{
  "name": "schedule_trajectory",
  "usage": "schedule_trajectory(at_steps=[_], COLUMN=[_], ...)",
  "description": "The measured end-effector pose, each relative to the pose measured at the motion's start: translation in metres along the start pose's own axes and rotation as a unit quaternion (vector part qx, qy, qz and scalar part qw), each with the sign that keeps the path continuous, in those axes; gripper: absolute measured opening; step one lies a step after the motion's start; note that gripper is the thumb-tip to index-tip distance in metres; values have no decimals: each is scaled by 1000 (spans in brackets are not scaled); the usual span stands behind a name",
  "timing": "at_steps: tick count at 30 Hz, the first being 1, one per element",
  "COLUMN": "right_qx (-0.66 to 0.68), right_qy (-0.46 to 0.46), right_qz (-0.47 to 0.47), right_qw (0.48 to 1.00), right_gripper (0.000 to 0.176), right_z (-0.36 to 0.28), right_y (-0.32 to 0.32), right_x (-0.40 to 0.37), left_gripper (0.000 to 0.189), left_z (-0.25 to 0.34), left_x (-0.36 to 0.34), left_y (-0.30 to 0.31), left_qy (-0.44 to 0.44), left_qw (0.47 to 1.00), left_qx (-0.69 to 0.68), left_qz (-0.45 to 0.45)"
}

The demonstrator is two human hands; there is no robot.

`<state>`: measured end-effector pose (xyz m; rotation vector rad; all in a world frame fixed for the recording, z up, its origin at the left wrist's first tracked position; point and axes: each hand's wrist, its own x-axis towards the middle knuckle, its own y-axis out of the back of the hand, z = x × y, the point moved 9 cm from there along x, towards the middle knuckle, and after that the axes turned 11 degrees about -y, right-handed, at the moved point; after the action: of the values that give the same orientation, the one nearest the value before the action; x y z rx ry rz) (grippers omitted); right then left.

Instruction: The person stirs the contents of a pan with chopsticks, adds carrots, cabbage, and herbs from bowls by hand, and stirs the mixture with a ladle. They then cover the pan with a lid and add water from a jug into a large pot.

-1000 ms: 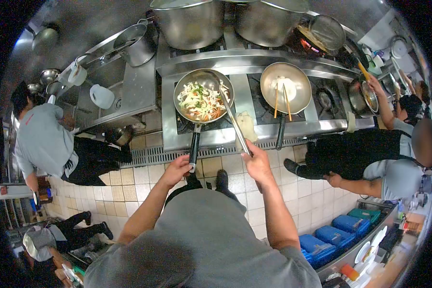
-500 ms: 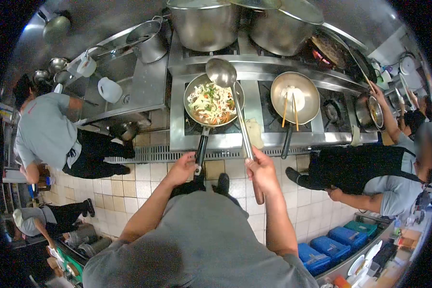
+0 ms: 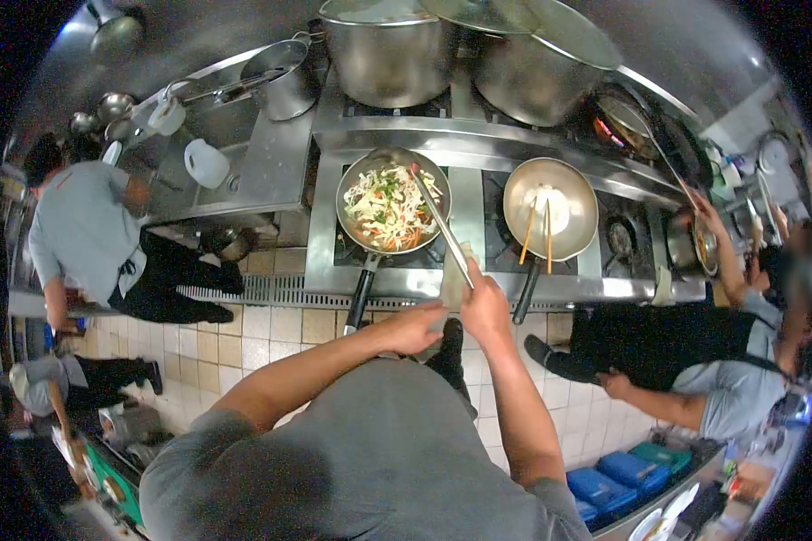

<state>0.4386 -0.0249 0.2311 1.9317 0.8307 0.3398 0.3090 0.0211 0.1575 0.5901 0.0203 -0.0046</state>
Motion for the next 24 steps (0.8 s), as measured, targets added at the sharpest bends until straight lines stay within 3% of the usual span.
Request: schedule_trajectory(at_steps=[3, 5, 7, 8, 9, 11, 12, 13, 15, 16, 17, 19, 21, 22, 24], right_qx=[-69, -96, -104, -101, -103, -55, -17, -16, 48, 88, 87, 122, 113, 115, 124], right_qy=[-13, -5, 20, 46, 42, 62, 81, 83, 70, 79, 78, 91, 120, 128, 137], right_qz=[-63, -85, -103, -87, -88, -89, -78, -80, -93, -86, -87, -102, -82, -87, -96], right_qw=[996, 992, 989, 990, 990, 993, 993, 993, 992, 989, 989, 983, 983, 981, 978], right_gripper=[58, 58, 57, 55, 55, 55, 56, 56, 54, 54, 54, 53, 52, 52, 53], right_z=[17, 30, 36, 39, 47, 52, 51, 52, 54, 57, 59, 58, 57, 52, 45], right_y=[-10, -14, -6, 1, 6, 17, 29, 38, 57, 65, 73, 88, 98, 106, 118], right_x=[45, 64, 70, 69, 69, 68, 64, 59, 53, 51, 50, 52, 58, 60, 65], left_gripper=[57, 59, 61, 63, 63, 65, 64, 64, 69, 69, 62, 61, 61, 62, 61], left_z=[-39, -66, -60, -70, -69, -89, -59, -66, -62, -93, -108, -116, -144, -149, -167], left_x=[57, 97, 131, 138, 146, 144, 146, 151, 171, 189, 200, 229, 267, 273, 294], left_y=[-40, -67, -84, -86, -93, -79, -52, -45, -21, -22, -13, 27, 50, 71, 99], left_qy=[66, 65, -2, 58, 56, 158, 219, 222, 116, 124, 89, 73, 49, 58, 127], left_qw=[995, 995, 976, 982, 983, 958, 966, 966, 960, 942, 932, 935, 913, 932, 920], left_qx=[58, 57, 213, 167, 164, 172, 70, 70, 176, 265, 278, 278, 370, 259, 236], left_qz=[39, 47, 38, 69, 67, 169, 114, 115, 186, 165, 217, 209, 163, 245, 285])
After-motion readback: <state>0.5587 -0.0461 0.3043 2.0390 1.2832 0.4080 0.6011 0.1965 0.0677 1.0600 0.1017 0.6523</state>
